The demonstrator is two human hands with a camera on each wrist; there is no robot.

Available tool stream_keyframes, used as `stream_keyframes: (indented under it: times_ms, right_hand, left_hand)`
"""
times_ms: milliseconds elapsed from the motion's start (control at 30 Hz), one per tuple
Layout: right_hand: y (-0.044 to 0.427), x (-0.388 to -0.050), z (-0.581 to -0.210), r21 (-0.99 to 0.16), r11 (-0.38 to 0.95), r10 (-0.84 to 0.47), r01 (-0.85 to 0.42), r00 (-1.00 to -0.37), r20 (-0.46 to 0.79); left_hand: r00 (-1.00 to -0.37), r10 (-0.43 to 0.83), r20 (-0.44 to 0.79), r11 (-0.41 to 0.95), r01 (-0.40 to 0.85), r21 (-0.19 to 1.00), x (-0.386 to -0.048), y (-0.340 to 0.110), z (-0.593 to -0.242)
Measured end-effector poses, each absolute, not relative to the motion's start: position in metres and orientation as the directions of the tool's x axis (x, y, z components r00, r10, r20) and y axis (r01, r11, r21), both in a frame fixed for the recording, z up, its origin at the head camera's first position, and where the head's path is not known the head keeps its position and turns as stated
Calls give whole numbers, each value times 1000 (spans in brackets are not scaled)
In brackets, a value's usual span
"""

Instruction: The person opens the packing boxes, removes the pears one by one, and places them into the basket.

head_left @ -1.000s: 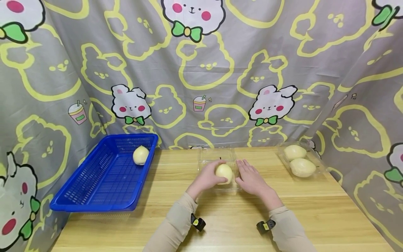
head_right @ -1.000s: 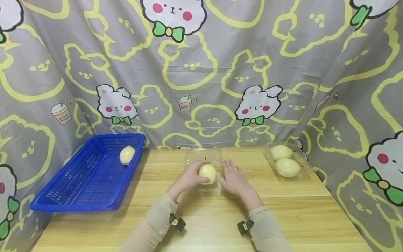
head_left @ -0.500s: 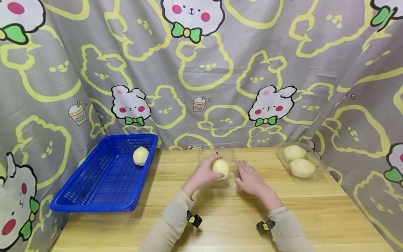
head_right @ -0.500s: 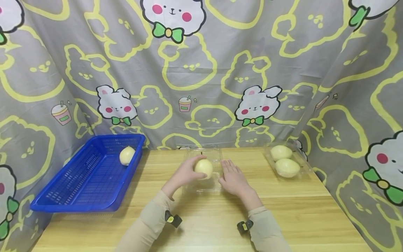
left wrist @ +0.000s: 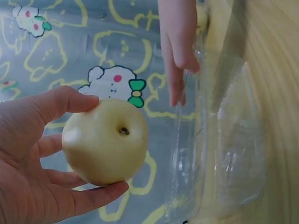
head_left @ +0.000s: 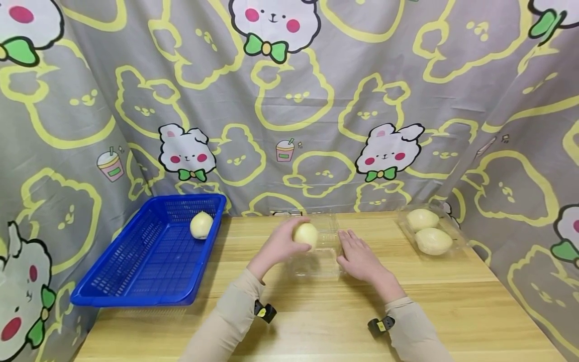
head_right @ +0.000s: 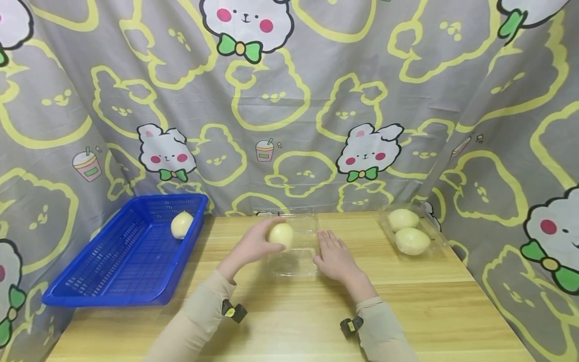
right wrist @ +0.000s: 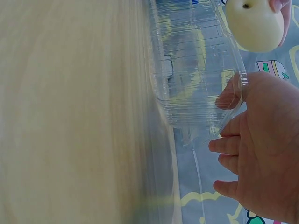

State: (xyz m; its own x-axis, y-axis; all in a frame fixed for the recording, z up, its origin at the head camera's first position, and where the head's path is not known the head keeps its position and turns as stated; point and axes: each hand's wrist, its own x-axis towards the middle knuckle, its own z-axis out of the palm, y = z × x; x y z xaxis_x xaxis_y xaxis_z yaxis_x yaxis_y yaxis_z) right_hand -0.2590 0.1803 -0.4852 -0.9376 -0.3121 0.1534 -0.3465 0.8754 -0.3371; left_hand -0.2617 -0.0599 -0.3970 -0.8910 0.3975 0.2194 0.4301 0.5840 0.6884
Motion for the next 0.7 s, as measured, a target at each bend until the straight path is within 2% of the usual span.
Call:
stream_keyframes:
  times_ms: [700]
  right_hand:
    - [180,-257,-482,-350,870,-315,-347,-938,146]
  left_hand:
    - [-911,341,234,689,411,596,-260,-90,-366]
